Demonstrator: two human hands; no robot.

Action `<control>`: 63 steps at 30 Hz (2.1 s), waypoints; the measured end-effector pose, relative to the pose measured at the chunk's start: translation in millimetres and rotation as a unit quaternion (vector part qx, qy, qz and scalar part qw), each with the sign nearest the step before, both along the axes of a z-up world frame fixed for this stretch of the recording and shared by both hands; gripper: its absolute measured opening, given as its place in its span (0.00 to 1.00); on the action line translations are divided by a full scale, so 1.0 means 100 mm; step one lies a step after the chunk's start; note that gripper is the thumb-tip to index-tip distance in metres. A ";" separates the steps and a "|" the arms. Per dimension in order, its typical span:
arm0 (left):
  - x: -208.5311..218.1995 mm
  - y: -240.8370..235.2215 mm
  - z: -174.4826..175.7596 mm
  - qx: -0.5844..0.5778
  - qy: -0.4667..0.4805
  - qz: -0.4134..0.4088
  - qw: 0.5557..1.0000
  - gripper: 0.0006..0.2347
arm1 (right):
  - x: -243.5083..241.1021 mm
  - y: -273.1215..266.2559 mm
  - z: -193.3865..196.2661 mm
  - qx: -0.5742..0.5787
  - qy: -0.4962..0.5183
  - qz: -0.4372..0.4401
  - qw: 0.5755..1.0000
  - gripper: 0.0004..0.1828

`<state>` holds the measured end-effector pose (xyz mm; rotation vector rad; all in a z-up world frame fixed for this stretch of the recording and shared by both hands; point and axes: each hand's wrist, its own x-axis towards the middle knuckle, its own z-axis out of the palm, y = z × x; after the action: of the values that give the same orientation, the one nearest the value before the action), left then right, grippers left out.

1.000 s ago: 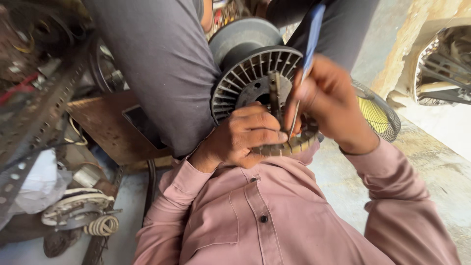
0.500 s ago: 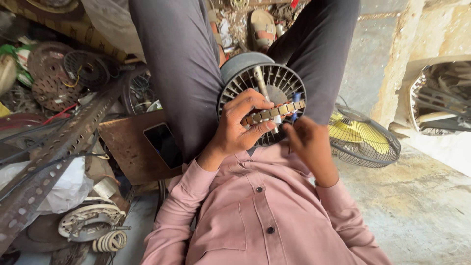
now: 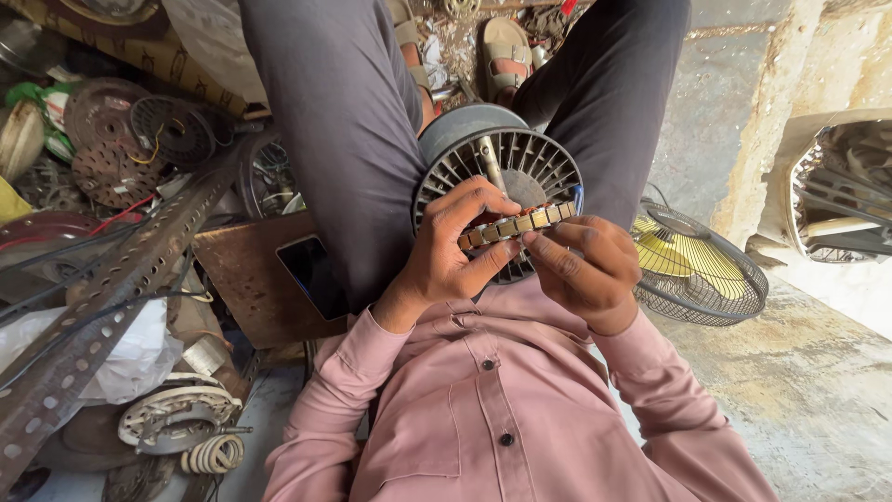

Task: The person works on a fan motor stator, using a screwdriver and their hands to manipulate copper coils and wiring while holding the component between their legs.

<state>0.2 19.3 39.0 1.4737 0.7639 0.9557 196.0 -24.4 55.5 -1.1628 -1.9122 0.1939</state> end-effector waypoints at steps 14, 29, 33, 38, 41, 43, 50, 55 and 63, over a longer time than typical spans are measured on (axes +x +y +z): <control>0.03 -0.06 -0.14 0.012 -0.006 0.035 0.999 0.12 | -0.11 -0.44 -0.12 -0.264 0.649 -0.001 0.713 0.08; -0.03 -0.27 0.00 0.299 0.153 0.138 0.932 0.13 | 0.10 -0.21 -0.11 -0.100 0.288 -0.021 0.952 0.07; 0.01 -0.37 0.12 0.370 0.182 0.120 0.903 0.11 | 0.09 -0.20 -0.06 -0.088 0.287 0.023 0.954 0.07; 0.05 -0.36 0.18 0.356 0.209 0.084 0.907 0.08 | 0.08 -0.18 -0.02 -0.113 0.301 0.096 0.942 0.07; 0.05 -0.37 0.18 0.351 0.203 0.080 0.910 0.06 | 0.08 -0.21 -0.02 -0.117 0.304 0.095 0.941 0.05; 0.05 -0.39 0.16 0.337 0.202 0.080 0.916 0.06 | 0.05 -0.26 -0.04 -0.142 0.310 0.094 0.935 0.04; 0.08 -0.55 0.06 0.286 0.228 0.114 0.924 0.06 | -0.06 -0.60 -0.14 -0.344 0.513 0.047 0.785 0.11; 0.07 -0.62 0.03 0.317 0.243 0.153 0.904 0.06 | -0.25 -0.69 -0.19 -0.399 0.633 0.062 0.660 0.15; 0.12 -0.36 0.18 0.270 0.211 0.174 0.923 0.14 | -0.02 -0.51 -0.05 -0.228 0.470 0.013 0.853 0.10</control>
<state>12.3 -16.4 57.4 2.1164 1.1665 1.1941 194.4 -75.2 50.7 -1.0332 -1.0090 1.0719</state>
